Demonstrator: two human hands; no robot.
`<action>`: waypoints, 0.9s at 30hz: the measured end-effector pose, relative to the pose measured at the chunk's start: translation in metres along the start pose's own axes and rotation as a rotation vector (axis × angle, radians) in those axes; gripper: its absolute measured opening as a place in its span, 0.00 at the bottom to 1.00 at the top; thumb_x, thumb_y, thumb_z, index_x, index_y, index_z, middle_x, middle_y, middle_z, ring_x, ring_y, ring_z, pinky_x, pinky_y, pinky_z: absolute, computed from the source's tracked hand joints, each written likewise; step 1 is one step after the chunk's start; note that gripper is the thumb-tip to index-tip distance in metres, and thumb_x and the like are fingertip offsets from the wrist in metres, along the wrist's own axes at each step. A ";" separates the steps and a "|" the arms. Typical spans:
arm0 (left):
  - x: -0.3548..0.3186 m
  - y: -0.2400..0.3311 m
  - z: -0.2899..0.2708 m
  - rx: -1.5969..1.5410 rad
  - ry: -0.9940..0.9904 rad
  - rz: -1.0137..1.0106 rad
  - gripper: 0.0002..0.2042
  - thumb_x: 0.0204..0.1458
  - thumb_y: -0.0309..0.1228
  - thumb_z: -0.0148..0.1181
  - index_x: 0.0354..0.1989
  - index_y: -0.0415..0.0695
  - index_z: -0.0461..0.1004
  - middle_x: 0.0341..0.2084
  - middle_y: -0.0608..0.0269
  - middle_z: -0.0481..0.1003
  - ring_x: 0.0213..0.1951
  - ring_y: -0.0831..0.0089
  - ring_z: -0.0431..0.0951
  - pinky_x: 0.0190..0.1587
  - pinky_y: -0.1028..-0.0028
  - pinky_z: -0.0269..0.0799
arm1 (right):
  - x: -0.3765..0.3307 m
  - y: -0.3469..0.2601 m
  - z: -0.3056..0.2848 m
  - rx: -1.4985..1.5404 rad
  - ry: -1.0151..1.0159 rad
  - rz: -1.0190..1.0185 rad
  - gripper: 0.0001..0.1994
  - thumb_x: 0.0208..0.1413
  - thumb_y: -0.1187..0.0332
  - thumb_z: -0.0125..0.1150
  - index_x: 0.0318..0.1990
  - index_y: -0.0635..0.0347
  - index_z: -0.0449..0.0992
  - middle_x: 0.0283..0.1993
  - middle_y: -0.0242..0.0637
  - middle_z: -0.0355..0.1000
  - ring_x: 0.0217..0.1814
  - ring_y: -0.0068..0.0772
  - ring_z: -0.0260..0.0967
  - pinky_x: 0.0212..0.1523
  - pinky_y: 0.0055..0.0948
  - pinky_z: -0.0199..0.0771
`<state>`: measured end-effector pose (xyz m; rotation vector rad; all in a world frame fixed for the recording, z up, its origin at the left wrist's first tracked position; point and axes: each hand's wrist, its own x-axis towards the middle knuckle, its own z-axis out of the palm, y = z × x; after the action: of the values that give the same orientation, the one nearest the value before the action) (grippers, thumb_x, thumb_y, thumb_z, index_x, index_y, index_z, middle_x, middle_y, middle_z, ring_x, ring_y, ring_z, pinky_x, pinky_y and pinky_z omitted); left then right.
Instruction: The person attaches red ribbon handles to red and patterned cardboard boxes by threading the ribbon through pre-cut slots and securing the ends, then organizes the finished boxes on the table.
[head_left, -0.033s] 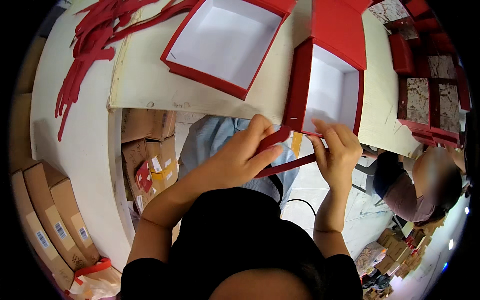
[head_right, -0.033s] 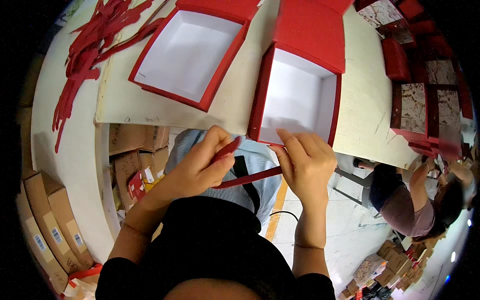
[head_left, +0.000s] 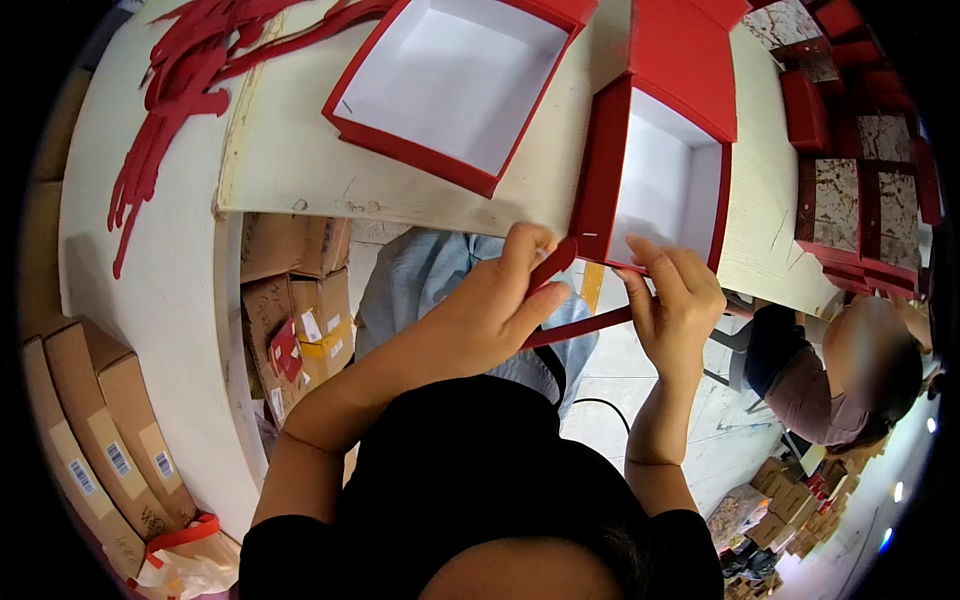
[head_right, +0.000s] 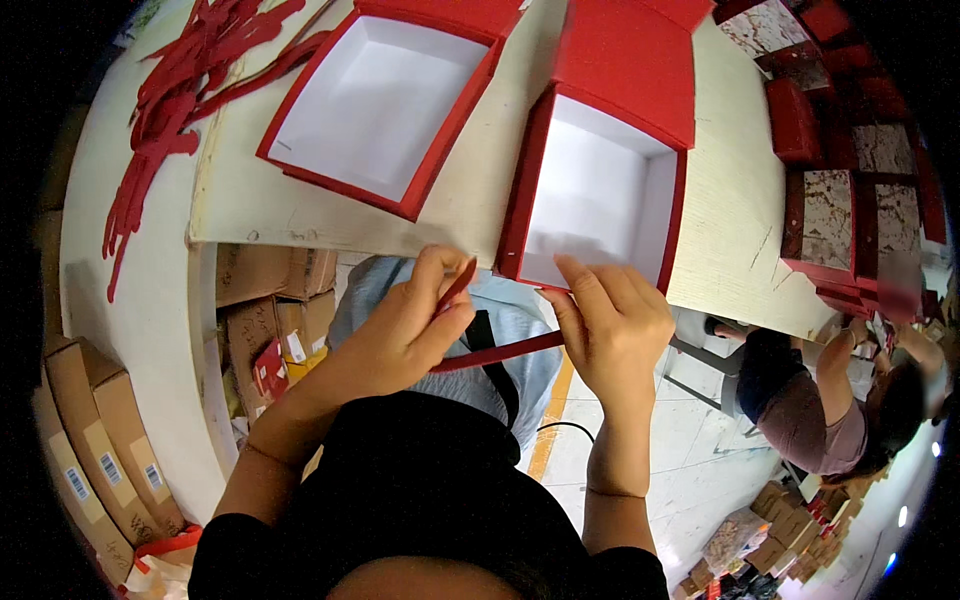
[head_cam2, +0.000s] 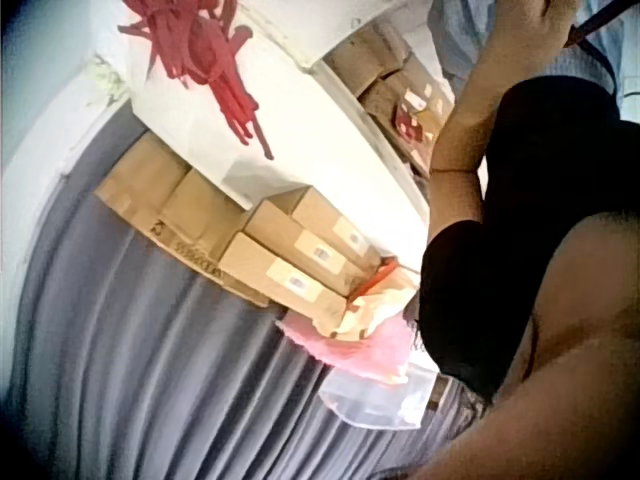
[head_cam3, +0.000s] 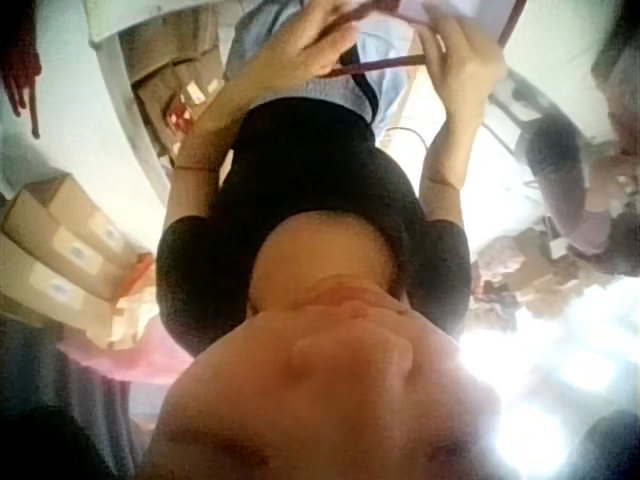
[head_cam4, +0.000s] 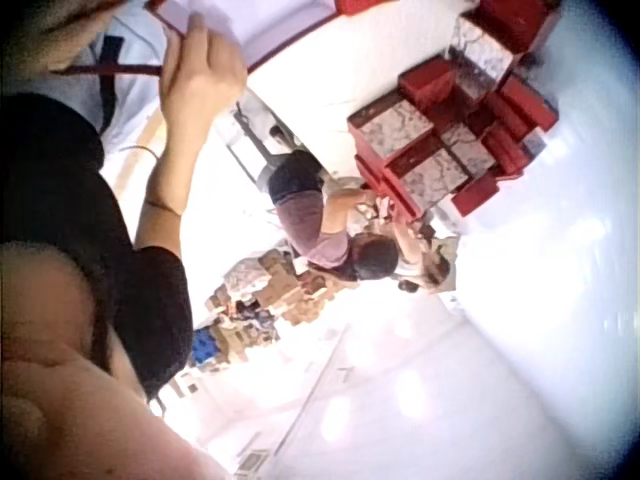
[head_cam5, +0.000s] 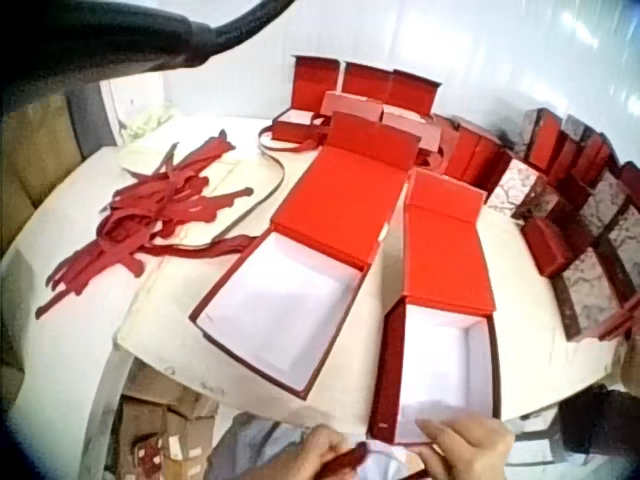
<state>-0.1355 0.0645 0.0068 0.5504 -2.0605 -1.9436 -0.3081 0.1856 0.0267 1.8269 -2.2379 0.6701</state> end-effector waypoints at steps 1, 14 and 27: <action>0.002 -0.002 0.004 -0.010 0.019 0.024 0.16 0.57 0.29 0.52 0.45 0.37 0.52 0.30 0.40 0.71 0.30 0.49 0.76 0.32 0.63 0.68 | 0.000 -0.001 0.002 -0.001 0.009 -0.001 0.12 0.39 0.65 0.69 0.33 0.59 0.78 0.23 0.32 0.69 0.22 0.32 0.65 0.21 0.28 0.63; 0.023 -0.010 0.006 0.297 0.384 0.287 0.04 0.49 0.25 0.59 0.28 0.37 0.72 0.28 0.57 0.69 0.31 0.61 0.72 0.30 0.69 0.68 | 0.000 -0.002 0.001 -0.048 -0.020 -0.026 0.14 0.38 0.67 0.70 0.36 0.58 0.79 0.23 0.32 0.70 0.22 0.31 0.64 0.21 0.28 0.62; 0.035 -0.015 -0.001 0.346 0.394 0.331 0.05 0.45 0.23 0.61 0.27 0.40 0.71 0.21 0.58 0.72 0.26 0.61 0.73 0.29 0.67 0.67 | -0.001 0.000 0.002 -0.041 -0.052 -0.024 0.14 0.38 0.68 0.69 0.36 0.60 0.78 0.25 0.33 0.71 0.23 0.32 0.65 0.21 0.28 0.62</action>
<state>-0.1648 0.0475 -0.0107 0.5640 -2.0722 -1.1950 -0.3071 0.1858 0.0246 1.8697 -2.2402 0.5751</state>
